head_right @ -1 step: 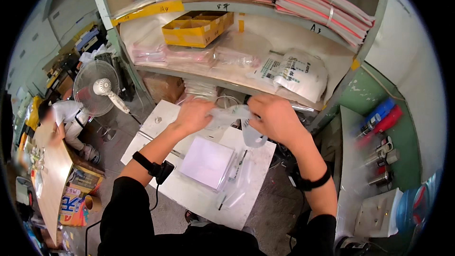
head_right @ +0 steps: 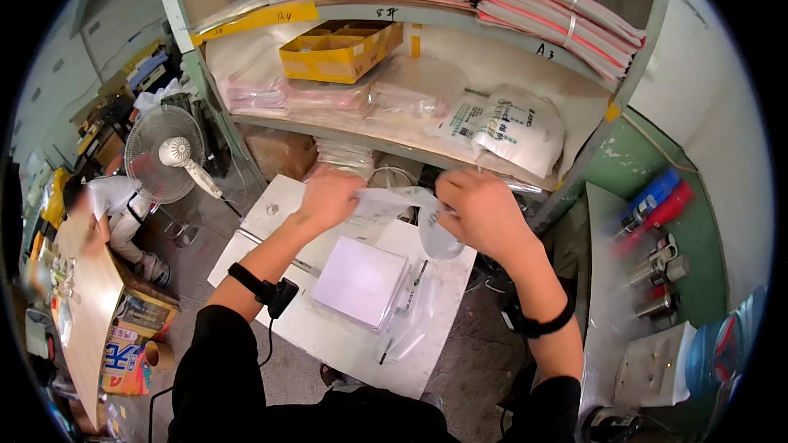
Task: The person places white rectangular items into clear plastic bags and seals them with tape. They then move a hand truck loaded with wrapped packages across the warehouse floor. Finally, they handle a large stack of yellow foam sheets, folding and separating them.
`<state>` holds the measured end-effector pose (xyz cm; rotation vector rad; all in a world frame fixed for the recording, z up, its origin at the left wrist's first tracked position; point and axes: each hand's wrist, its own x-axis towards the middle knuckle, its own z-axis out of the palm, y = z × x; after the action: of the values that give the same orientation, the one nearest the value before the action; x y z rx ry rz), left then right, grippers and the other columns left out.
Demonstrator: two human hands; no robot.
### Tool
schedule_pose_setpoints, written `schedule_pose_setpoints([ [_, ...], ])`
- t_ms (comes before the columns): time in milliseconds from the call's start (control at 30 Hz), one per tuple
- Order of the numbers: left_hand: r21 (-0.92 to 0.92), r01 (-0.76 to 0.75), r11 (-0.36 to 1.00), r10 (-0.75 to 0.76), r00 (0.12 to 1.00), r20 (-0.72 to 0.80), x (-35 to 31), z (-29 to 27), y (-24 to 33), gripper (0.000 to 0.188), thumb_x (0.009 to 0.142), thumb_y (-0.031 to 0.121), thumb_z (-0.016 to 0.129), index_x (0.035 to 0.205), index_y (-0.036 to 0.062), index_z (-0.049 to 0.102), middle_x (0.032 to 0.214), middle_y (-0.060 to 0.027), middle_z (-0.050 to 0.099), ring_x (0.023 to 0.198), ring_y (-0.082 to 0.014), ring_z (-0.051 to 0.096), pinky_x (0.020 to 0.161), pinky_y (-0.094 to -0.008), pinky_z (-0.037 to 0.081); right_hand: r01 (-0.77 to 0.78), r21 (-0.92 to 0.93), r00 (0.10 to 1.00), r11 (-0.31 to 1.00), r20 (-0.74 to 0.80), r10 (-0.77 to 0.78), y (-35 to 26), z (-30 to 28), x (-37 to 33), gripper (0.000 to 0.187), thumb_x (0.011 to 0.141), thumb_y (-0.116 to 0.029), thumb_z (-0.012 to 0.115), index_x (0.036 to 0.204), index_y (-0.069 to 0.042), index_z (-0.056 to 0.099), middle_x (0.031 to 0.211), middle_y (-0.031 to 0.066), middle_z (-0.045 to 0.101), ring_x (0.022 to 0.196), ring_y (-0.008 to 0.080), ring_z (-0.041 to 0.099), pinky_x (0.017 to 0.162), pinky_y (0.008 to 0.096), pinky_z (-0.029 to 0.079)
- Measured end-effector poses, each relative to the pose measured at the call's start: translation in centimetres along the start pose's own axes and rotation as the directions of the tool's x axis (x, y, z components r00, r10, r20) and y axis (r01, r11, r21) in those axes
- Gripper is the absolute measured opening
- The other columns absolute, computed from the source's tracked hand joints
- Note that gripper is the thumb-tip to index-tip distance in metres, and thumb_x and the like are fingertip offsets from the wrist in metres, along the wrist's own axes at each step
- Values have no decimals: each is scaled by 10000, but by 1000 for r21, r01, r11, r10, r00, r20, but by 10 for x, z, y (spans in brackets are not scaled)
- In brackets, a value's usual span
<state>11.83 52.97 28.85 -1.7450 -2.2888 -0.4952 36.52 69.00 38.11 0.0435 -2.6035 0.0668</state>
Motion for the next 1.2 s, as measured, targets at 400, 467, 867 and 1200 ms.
schedule_pose_setpoints([
  [400, -114, -242, 964, 194, 927, -321, -201, 1, -75, 321, 776, 38, 657, 1087, 101, 708, 1194, -50, 672, 1164, -275, 589, 1057, -492, 412, -463, -263, 886, 847, -112, 450, -188, 97, -175, 175, 699, -59, 713, 827, -63, 595, 1155, 117, 639, 1151, 309, 588, 950, 464, 446],
  [467, -153, -215, 965, 160, 938, -308, -231, 14, -78, 335, 765, 33, 659, 1089, 104, 708, 1207, -52, 668, 1170, -284, 584, 1055, -496, 412, -523, -273, 852, 807, -145, 503, -202, 115, -191, 178, 706, -54, 720, 827, -68, 591, 1185, 127, 626, 1167, 313, 578, 957, 469, 440],
  [867, -701, 93, 707, 39, 985, 170, -254, 19, -87, 389, 917, 199, 649, 1281, 67, 619, 1352, -118, 580, 1297, -286, 503, 1105, -439, 368, -811, 527, 502, 255, 403, 765, -178, 103, -217, 654, 864, -296, 760, 1380, 6, 495, 1514, 161, 404, 1372, 311, 410, 1129, 401, 336],
  [1200, -760, 557, -336, -147, 766, 626, -121, 103, -2, 628, 1009, 339, 519, 1511, 39, 289, 1422, -143, 502, 1238, -259, 556, 1016, -374, 473, -316, 938, 469, -141, 283, 837, -131, 250, -110, 907, 999, -536, 465, 1563, 2, 3, 1623, 186, 116, 1483, 285, 186, 1189, 355, 199],
])
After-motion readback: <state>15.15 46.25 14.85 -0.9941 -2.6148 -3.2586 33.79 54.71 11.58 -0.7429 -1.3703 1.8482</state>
